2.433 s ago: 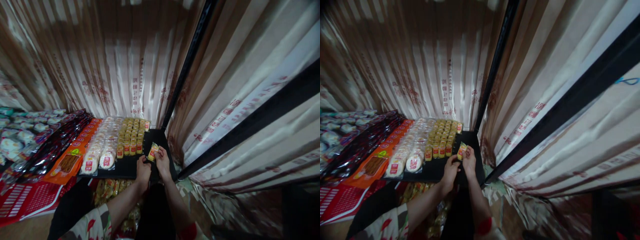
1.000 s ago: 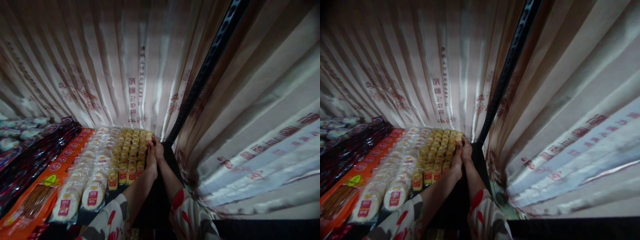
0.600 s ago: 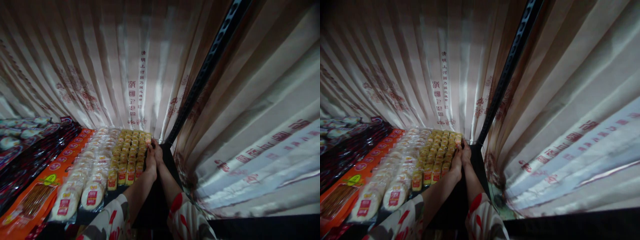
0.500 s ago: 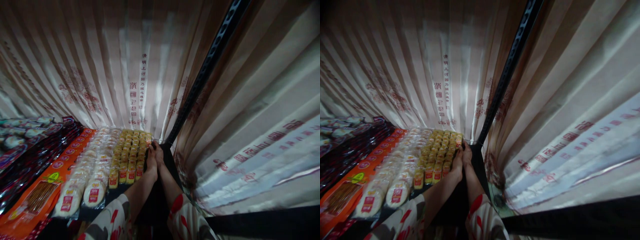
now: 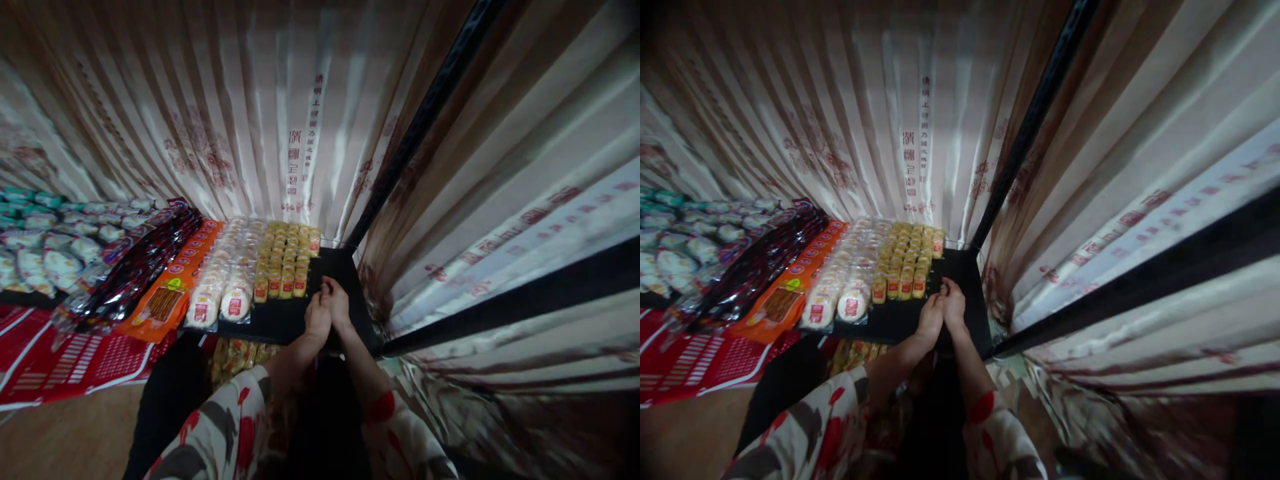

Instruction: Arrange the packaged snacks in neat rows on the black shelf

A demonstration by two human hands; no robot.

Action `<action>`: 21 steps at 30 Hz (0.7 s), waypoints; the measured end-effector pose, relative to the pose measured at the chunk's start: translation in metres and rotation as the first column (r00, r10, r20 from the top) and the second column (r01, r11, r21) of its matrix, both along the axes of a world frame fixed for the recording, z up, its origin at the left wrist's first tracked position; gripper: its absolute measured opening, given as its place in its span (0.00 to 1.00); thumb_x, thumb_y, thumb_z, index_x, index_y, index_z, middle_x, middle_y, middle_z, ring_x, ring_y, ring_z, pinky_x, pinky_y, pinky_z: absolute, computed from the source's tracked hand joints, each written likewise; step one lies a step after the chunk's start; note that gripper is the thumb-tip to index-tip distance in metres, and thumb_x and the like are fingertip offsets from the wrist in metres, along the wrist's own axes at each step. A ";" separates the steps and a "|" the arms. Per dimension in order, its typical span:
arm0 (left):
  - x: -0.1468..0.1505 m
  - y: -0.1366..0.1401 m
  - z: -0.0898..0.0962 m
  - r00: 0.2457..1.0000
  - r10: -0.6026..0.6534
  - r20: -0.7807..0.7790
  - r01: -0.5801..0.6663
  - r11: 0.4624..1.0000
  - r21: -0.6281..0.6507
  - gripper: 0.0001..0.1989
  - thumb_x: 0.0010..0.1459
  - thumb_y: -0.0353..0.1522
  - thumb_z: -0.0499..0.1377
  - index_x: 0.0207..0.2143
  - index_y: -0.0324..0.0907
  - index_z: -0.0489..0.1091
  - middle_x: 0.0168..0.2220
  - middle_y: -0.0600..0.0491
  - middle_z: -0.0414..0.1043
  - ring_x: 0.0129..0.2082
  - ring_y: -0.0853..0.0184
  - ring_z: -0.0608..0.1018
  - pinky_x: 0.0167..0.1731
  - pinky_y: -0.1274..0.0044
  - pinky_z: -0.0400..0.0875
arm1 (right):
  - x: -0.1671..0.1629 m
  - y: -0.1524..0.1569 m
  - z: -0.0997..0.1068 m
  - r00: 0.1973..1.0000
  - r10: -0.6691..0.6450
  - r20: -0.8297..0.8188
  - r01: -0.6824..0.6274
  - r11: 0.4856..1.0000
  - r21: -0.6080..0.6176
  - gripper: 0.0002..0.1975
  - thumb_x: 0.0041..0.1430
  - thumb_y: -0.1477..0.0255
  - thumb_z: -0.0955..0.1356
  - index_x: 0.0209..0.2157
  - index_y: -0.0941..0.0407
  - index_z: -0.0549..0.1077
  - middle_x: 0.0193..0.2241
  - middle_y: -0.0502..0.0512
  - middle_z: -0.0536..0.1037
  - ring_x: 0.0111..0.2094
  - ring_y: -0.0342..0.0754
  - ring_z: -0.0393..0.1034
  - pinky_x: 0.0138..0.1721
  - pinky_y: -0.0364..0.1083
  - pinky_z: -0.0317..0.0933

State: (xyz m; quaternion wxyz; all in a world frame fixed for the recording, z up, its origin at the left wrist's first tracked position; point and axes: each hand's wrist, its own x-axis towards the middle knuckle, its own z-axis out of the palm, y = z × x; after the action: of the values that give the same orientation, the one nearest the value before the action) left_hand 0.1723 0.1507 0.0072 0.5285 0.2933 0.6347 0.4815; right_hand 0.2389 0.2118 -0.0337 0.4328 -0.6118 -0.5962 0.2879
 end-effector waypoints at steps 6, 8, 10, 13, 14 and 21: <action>-0.039 -0.069 -0.006 0.978 -0.179 -0.111 0.181 0.983 0.006 0.08 0.57 0.34 0.51 0.32 0.46 0.70 0.31 0.55 0.73 0.36 0.68 0.74 0.41 0.78 0.67 | -0.017 -0.078 0.013 0.991 0.111 0.075 -0.112 0.994 0.015 0.15 0.56 0.71 0.58 0.40 0.55 0.73 0.39 0.55 0.76 0.35 0.46 0.72 0.40 0.46 0.65; -0.051 -0.087 -0.008 0.938 -0.240 -0.251 0.259 0.965 0.046 0.10 0.57 0.33 0.49 0.30 0.46 0.70 0.29 0.55 0.72 0.35 0.68 0.73 0.41 0.79 0.66 | -0.024 -0.102 0.013 0.985 0.161 0.064 -0.163 0.986 0.026 0.16 0.57 0.72 0.57 0.40 0.55 0.73 0.38 0.55 0.75 0.34 0.45 0.73 0.38 0.45 0.65; -0.062 -0.103 -0.012 0.867 -0.292 -0.404 0.347 0.935 0.069 0.12 0.57 0.31 0.48 0.27 0.45 0.69 0.27 0.55 0.71 0.33 0.68 0.72 0.41 0.78 0.64 | -0.030 -0.124 0.011 0.976 0.204 0.074 -0.207 0.977 0.045 0.16 0.57 0.74 0.57 0.41 0.56 0.72 0.37 0.55 0.75 0.34 0.45 0.72 0.39 0.45 0.65; -0.076 -0.121 -0.023 0.816 -0.352 -0.459 0.414 0.909 0.039 0.12 0.56 0.30 0.48 0.25 0.44 0.68 0.27 0.55 0.70 0.32 0.68 0.72 0.41 0.78 0.63 | -0.036 -0.152 0.006 0.961 0.240 0.136 -0.253 0.963 0.091 0.17 0.56 0.77 0.56 0.40 0.56 0.73 0.40 0.56 0.74 0.40 0.46 0.71 0.44 0.45 0.64; -0.079 -0.126 -0.028 0.822 -0.372 -0.431 0.420 0.907 0.020 0.12 0.56 0.30 0.48 0.25 0.44 0.68 0.27 0.55 0.70 0.32 0.68 0.72 0.41 0.78 0.63 | -0.036 -0.159 0.004 0.951 0.259 0.168 -0.277 0.956 0.094 0.18 0.55 0.77 0.56 0.39 0.55 0.73 0.41 0.56 0.74 0.42 0.46 0.70 0.46 0.45 0.63; -0.089 -0.145 -0.070 0.863 -0.424 -0.274 0.409 0.905 -0.113 0.09 0.49 0.25 0.53 0.23 0.44 0.70 0.29 0.52 0.74 0.39 0.64 0.74 0.46 0.75 0.64 | -0.038 -0.179 -0.029 0.684 0.483 0.547 -0.399 0.875 -0.273 0.15 0.52 0.83 0.59 0.34 0.58 0.74 0.34 0.62 0.77 0.37 0.50 0.71 0.39 0.44 0.63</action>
State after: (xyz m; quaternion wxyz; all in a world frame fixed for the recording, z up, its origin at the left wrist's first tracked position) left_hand 0.0833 0.0054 -0.0627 0.5276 0.4778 0.6393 0.2911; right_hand 0.2010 0.0329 -0.0627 0.0982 -0.5358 -0.8109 0.2138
